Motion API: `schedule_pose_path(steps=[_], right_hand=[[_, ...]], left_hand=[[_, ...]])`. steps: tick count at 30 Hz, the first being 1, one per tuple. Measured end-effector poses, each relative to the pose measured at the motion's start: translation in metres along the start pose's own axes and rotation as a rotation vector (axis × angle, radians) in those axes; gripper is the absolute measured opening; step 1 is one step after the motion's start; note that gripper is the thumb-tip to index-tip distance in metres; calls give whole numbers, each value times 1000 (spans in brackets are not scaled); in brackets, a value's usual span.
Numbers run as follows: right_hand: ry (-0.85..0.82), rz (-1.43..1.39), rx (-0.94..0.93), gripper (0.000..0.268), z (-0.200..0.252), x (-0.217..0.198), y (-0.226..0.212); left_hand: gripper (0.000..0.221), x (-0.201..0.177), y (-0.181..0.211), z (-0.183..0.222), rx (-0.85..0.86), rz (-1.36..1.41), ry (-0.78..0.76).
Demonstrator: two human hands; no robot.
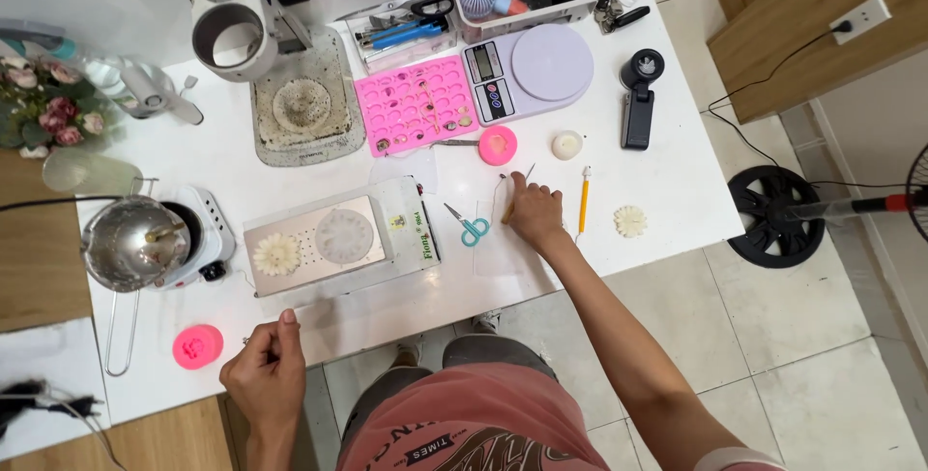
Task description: Use a heat gun and carving tool to finish a wax flower, then package items and organize molds.
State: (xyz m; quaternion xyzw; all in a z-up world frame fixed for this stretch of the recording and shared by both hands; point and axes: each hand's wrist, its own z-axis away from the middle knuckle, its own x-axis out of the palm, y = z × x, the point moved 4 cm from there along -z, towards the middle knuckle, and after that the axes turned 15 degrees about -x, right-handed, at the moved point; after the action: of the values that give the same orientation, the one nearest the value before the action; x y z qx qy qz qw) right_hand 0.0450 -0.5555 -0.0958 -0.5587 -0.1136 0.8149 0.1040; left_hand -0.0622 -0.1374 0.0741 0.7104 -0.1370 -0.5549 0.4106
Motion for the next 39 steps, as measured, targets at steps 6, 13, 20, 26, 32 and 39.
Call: schedule_pose_path(steps=[6, 13, 20, 26, 32, 39], right_hand=[[356, -210, -56, 16, 36, -24, -2], [864, -308, 61, 32, 114, -75, 54], [672, -227, 318, 92, 136, 3, 178], [594, -41, 279, 77, 133, 28, 185], [661, -241, 235, 69, 134, 9, 158], [642, -1565, -37, 46, 132, -88, 54]], left_hand=[[34, 12, 11, 20, -70, -36, -36], [32, 24, 28, 22, -49, -27, -72], [31, 38, 46, 21, 3, -2, -111], [32, 44, 69, 21, 81, -36, -164], [33, 72, 87, 26, 55, 54, -192], [20, 144, 142, 33, -286, 487, -783]])
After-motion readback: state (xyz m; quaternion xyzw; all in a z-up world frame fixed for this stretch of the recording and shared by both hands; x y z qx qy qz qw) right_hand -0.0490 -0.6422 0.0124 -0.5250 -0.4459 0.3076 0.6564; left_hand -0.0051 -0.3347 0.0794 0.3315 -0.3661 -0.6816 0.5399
